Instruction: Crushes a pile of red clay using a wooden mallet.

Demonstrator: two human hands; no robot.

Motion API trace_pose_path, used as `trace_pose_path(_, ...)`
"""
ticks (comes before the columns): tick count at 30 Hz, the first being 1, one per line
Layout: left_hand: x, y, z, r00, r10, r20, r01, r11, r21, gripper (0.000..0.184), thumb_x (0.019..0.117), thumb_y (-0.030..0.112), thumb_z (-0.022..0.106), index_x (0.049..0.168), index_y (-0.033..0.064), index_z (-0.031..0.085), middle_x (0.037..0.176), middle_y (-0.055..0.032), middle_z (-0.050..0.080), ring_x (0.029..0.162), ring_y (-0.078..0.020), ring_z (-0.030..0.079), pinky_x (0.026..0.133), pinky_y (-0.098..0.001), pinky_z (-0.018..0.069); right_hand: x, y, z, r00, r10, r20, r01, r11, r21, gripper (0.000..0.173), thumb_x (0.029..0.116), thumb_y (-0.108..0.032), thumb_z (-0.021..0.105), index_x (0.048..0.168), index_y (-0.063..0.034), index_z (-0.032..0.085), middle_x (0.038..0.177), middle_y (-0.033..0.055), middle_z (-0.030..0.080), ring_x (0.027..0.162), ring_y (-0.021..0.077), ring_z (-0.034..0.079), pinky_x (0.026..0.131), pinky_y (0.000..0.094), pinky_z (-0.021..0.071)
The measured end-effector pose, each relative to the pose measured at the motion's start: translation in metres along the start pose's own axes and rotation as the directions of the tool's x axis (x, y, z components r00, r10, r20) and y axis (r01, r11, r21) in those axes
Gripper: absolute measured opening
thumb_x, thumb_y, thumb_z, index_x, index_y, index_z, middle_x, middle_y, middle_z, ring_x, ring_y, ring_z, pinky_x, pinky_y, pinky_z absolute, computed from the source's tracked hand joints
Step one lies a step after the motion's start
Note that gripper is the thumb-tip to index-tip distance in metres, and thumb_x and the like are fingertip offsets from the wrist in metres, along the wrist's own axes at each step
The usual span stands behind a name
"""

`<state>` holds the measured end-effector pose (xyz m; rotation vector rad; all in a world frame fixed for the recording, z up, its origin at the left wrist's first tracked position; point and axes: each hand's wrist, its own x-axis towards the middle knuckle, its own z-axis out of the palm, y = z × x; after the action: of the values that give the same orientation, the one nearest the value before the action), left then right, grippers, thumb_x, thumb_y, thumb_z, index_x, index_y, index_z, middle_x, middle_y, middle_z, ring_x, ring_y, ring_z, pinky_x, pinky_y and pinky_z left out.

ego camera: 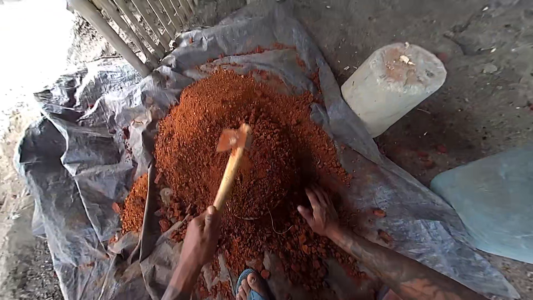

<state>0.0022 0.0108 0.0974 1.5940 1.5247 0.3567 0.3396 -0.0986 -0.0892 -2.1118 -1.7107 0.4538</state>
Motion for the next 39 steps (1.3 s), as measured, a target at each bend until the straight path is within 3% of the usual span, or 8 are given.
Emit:
trace_pose_path(7, -0.005, 0.050, -0.013, 0.788, 0.514, -0.340, -0.615, 0.683, -0.395, 0.059, 0.0936, 0.081, 0.034, 0.082, 0.0282, 0.059, 0.056, 0.0127, 0.050, 0.044, -0.0008, 0.046, 0.040, -0.0215, 0.0416, -0.056, -0.003, 0.002, 0.897, -0.432, 0.090, 0.441, 0.888, -0.130, 0.089, 0.0752, -0.084, 0.057, 0.138, -0.0218, 0.064, 0.142, 0.0239, 0.058, 0.134, 0.0500, 0.051, 0.099, 0.0668, 0.0476)
trace_pose_path(12, 0.004, -0.043, 0.048, 0.995, -0.027, 0.092, -0.002, 0.956, 0.294, 0.080, 0.1028, 0.068, 0.020, 0.088, 0.0041, 0.066, 0.067, -0.0094, 0.060, 0.063, -0.0260, 0.062, 0.060, -0.0492, 0.0533, -0.045, -0.016, -0.004, 0.847, -0.512, 0.142, 0.529, 0.839, -0.125, 0.046, 0.0764, -0.049, 0.077, 0.114, -0.0226, 0.075, 0.126, 0.0188, 0.068, 0.113, 0.0432, 0.066, 0.076, 0.0570, 0.0592)
trace_pose_path(15, 0.009, -0.046, 0.054, 0.944, -0.267, 0.194, 0.188, 0.918, 0.348, 0.075, 0.1061, 0.061, 0.020, 0.086, 0.0060, 0.067, 0.071, -0.0097, 0.061, 0.070, -0.0282, 0.064, 0.067, -0.0535, 0.0523, -0.027, -0.019, -0.009, 0.895, -0.407, 0.182, 0.426, 0.901, -0.082, 0.039, 0.0747, -0.034, 0.081, 0.109, -0.0161, 0.075, 0.119, 0.0208, 0.069, 0.101, 0.0420, 0.070, 0.064, 0.0521, 0.0602)
trace_pose_path(19, -0.016, -0.021, 0.012, 0.998, -0.051, 0.042, 0.048, 0.996, 0.078, 0.072, 0.0992, 0.071, 0.024, 0.077, 0.0144, 0.063, 0.058, 0.0040, 0.053, 0.048, -0.0116, 0.051, 0.047, -0.0355, 0.0464, 0.000, -0.024, -0.035, 0.952, 0.072, 0.297, -0.108, 0.988, 0.106, 0.039, 0.0836, -0.023, 0.075, 0.119, -0.0077, 0.074, 0.122, 0.0199, 0.068, 0.108, 0.0369, 0.069, 0.090, 0.0549, 0.0572)
trace_pose_path(24, -0.023, 0.031, -0.047, 0.899, 0.357, -0.254, -0.405, 0.899, -0.168, 0.060, 0.0973, 0.076, 0.037, 0.082, 0.0232, 0.059, 0.056, 0.0104, 0.050, 0.042, -0.0031, 0.045, 0.037, -0.0233, 0.0404, 0.058, -0.084, -0.097, 0.924, 0.223, 0.312, -0.373, 0.708, 0.599, 0.045, 0.0874, -0.028, 0.074, 0.125, -0.0044, 0.066, 0.107, 0.0123, 0.070, 0.083, 0.0196, 0.071, 0.073, 0.0405, 0.0618)
trace_pose_path(29, -0.023, 0.069, -0.060, 0.768, 0.537, -0.350, -0.615, 0.771, -0.165, 0.055, 0.1007, 0.072, 0.032, 0.087, 0.0255, 0.057, 0.058, 0.0127, 0.049, 0.043, 0.0002, 0.044, 0.037, -0.0203, 0.0395, 0.099, -0.128, -0.146, 0.934, 0.153, 0.323, -0.357, 0.436, 0.826, 0.044, 0.0988, -0.022, 0.068, 0.137, -0.0030, 0.058, 0.129, 0.0176, 0.064, 0.111, 0.0281, 0.069, 0.089, 0.0463, 0.0617)
trace_pose_path(35, 0.006, -0.031, 0.043, 0.997, -0.037, 0.074, 0.015, 0.961, 0.275, 0.078, 0.1038, 0.066, 0.023, 0.091, 0.0029, 0.067, 0.070, -0.0115, 0.061, 0.065, -0.0280, 0.064, 0.063, -0.0528, 0.0536, 0.103, -0.087, -0.125, 0.877, 0.446, 0.181, -0.382, 0.417, 0.825, 0.030, 0.1040, -0.018, 0.060, 0.127, 0.0004, 0.061, 0.120, 0.0195, 0.066, 0.104, 0.0302, 0.071, 0.084, 0.0469, 0.0615)
trace_pose_path(39, 0.020, -0.030, 0.028, 0.956, -0.222, 0.191, 0.162, 0.945, 0.285, 0.075, 0.1067, 0.061, 0.019, 0.086, 0.0070, 0.066, 0.069, -0.0088, 0.059, 0.065, -0.0275, 0.061, 0.063, -0.0536, 0.0515, 0.084, -0.059, -0.104, 0.921, 0.373, 0.110, -0.368, 0.746, 0.554, 0.035, 0.1017, -0.025, 0.063, 0.127, -0.0003, 0.065, 0.124, 0.0186, 0.068, 0.108, 0.0254, 0.070, 0.096, 0.0442, 0.0565)
